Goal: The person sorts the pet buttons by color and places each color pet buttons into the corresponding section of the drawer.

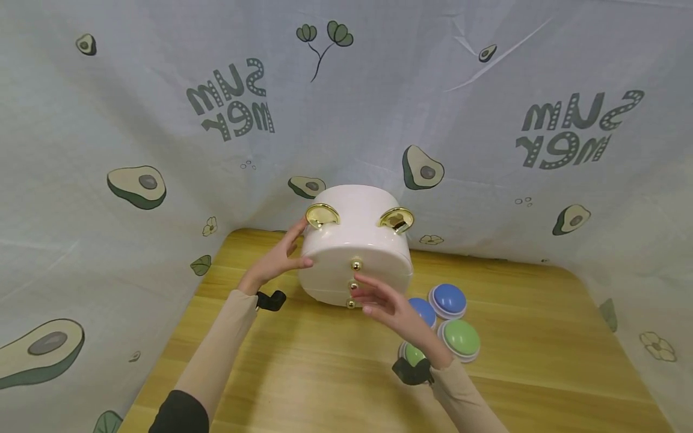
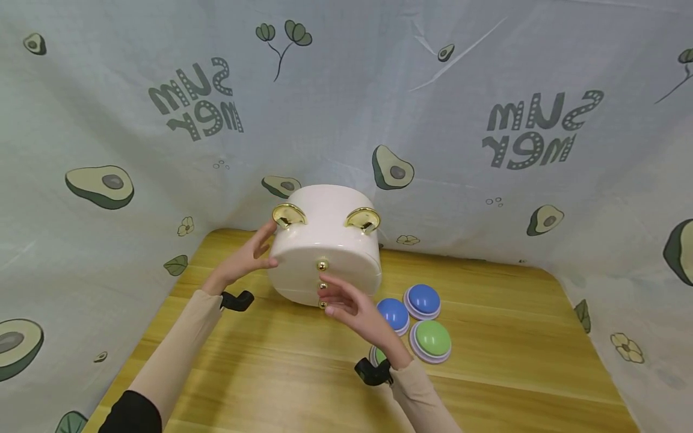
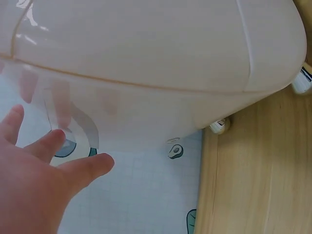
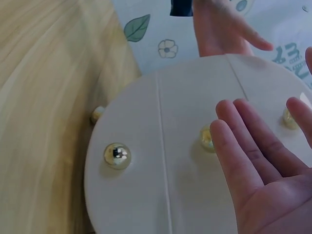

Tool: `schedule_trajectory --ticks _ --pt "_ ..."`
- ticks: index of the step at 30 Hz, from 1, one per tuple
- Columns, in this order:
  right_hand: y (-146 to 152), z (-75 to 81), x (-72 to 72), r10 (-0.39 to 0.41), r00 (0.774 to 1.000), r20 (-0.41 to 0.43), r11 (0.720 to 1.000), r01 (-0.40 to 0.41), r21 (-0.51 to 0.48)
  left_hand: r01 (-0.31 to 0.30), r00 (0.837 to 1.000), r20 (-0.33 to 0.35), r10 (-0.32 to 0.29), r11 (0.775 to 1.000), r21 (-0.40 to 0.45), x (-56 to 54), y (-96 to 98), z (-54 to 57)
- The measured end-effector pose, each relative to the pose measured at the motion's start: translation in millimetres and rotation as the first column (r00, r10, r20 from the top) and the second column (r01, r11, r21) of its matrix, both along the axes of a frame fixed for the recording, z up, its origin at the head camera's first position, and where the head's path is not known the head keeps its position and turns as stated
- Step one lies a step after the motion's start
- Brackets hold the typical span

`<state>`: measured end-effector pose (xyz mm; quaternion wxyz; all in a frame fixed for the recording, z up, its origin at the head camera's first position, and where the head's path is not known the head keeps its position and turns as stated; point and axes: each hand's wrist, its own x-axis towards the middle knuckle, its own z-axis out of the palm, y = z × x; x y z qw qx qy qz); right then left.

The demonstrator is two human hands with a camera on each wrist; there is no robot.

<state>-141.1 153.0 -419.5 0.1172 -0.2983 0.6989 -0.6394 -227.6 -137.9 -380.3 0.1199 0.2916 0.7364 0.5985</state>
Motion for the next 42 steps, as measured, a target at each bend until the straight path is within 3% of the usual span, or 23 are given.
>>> schedule_trajectory --ticks 5,14,22,30,42 --pt "0.8 -7.9 1.1 0.006 1.0 0.018 1.0 -0.006 -0.007 0.006 1.0 0.004 -0.006 1.0 0.009 -0.7 6.5 -0.6" --pt "-0.3 -20.4 -0.8 0.02 0.999 0.045 0.999 -0.019 -0.025 -0.001 0.998 -0.065 0.002 1.0 0.013 -4.0 15.3 -5.3" --pt "-4.0 -27.1 -6.0 0.027 0.998 0.064 1.0 -0.026 -0.014 -0.009 0.996 -0.087 0.012 0.999 0.04 -6.0 16.9 -9.0" --pt "-9.7 -32.2 -17.2 -0.003 0.999 0.05 1.0 0.002 0.022 -0.051 0.995 -0.086 0.052 0.999 0.013 -3.6 18.0 -9.0" --pt "-15.8 -33.5 -22.9 -0.048 0.993 0.112 0.999 0.049 -0.013 -0.12 0.988 -0.099 0.117 0.993 -0.021 -2.3 19.1 -10.5"
